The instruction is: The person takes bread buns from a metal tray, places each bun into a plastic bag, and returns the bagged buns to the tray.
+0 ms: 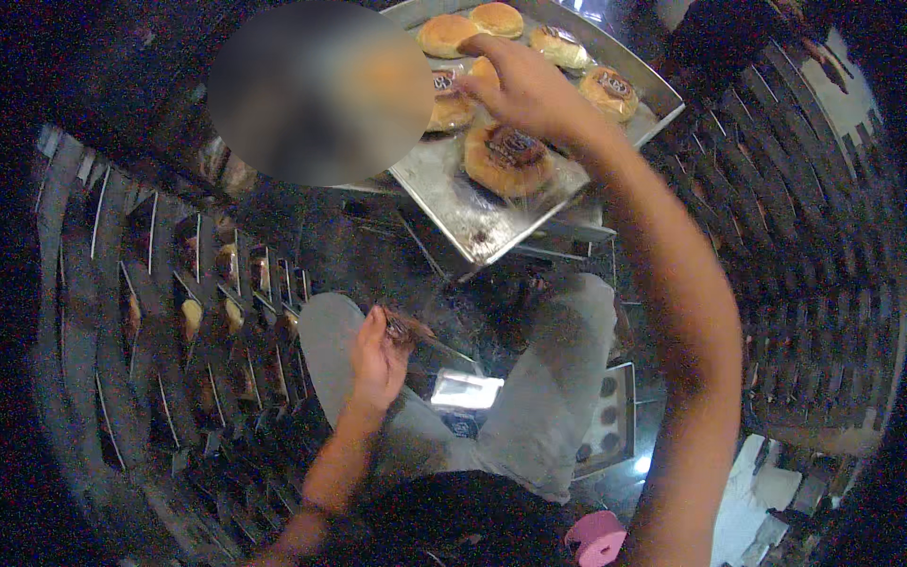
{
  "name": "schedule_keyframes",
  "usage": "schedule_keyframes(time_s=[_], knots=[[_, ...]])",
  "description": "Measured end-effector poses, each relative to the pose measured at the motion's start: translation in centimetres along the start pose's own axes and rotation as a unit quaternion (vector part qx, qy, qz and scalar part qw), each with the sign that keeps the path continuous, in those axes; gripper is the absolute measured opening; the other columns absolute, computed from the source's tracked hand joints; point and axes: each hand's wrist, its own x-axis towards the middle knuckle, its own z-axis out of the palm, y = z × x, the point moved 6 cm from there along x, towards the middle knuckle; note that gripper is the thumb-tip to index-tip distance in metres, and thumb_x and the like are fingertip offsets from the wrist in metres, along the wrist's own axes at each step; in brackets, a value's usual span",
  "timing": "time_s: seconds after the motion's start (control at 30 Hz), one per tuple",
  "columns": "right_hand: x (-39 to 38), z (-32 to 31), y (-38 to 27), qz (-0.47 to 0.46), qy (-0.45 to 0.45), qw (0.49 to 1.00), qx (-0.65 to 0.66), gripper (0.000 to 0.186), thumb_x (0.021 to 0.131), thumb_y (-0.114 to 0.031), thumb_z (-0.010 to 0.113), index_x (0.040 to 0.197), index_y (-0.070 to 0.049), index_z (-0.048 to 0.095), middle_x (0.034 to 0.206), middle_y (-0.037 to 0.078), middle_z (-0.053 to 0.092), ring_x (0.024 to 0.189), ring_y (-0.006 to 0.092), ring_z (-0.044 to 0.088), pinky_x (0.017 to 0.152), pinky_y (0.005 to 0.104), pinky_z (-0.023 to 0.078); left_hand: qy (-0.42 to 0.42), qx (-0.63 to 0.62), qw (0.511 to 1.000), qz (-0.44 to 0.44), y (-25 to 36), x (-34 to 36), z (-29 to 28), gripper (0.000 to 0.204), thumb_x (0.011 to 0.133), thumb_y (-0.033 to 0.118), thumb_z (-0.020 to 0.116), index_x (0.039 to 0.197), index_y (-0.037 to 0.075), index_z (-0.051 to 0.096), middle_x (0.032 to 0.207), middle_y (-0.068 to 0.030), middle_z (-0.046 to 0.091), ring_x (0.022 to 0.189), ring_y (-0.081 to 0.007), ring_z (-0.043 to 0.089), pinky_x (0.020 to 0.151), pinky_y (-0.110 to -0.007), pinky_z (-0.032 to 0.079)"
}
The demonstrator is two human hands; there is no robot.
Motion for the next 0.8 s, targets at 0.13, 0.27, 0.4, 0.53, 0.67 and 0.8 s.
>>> schedule_keyframes(time_s=[0.13,0.27,0.4,0.53,0.67,0.8], knots=[[3.2,3.0,10.9,0.204,-0.248,0.945,-0.06,0.052,0.092,-0.046,0.064,0.112,0.002,0.068,0.105,0.018,0.072,0.1,0.0284,0.07,0.088,0.0379,0.053,0.033,-0.032,0.998,-0.041,-1.9,-1.1,-3.2,0.031,0.108,0.037,0.047,0.109,0.009,0.06,0.097,-0.0056,0.068,0.091,-0.0196,0.065,0.084,-0.036,0.05],[3.7,4.2,11.8,0.296,-0.333,0.895,-0.009,0.066,0.077,-0.056,0.074,0.107,0.002,0.07,0.092,0.015,0.073,0.087,0.0257,0.072,0.078,0.0366,0.055,0.126,-0.015,0.99,-0.054,-3.4,-2.4,-7.8,0.031,0.108,0.036,0.047,0.114,0.008,0.059,0.105,-0.005,0.068,0.097,-0.0204,0.064,0.085,-0.036,0.051],[3.5,2.6,12.2,0.279,-0.2,0.939,-0.035,0.068,0.069,-0.051,0.082,0.107,0.004,0.069,0.099,0.016,0.072,0.085,0.0234,0.07,0.076,0.0353,0.055,0.134,0.0,0.989,-0.067,-3.3,-3.1,-9.7,0.029,0.107,0.036,0.048,0.114,0.009,0.058,0.105,-0.0049,0.067,0.096,-0.0194,0.064,0.082,-0.035,0.051],[3.1,1.2,10.0,0.178,-0.133,0.972,0.073,0.069,0.068,-0.042,0.087,0.117,0.002,0.066,0.102,0.014,0.072,0.091,0.0217,0.069,0.083,0.0363,0.055,0.114,0.001,0.991,-0.066,-2.8,-2.3,-9.1,0.023,0.107,0.034,0.05,0.11,0.013,0.058,0.101,-0.0023,0.065,0.086,-0.0154,0.063,0.073,-0.034,0.051],[1.5,-3.4,5.5,0.199,-0.082,0.973,0.082,0.069,0.07,-0.032,0.089,0.124,0.002,0.062,0.107,0.012,0.071,0.098,0.0208,0.069,0.092,0.0349,0.055,0.059,0.007,0.997,-0.04,-0.2,-1.9,-6.6,0.026,0.108,0.035,0.048,0.105,0.011,0.058,0.091,-0.0016,0.063,0.079,-0.0132,0.06,0.065,-0.029,0.047],[-7.4,-7.2,-8.9,0.187,0.131,0.932,0.28,0.084,0.072,-0.027,0.089,0.139,0.001,0.046,0.124,0.016,0.063,0.112,0.0297,0.066,0.098,0.0424,0.053,0.179,-0.015,0.979,0.092,3.1,-3.1,-6.4,0.032,0.108,0.038,0.048,0.099,0.009,0.059,0.079,-0.0004,0.062,0.06,-0.0086,0.053,0.048,-0.024,0.038]])
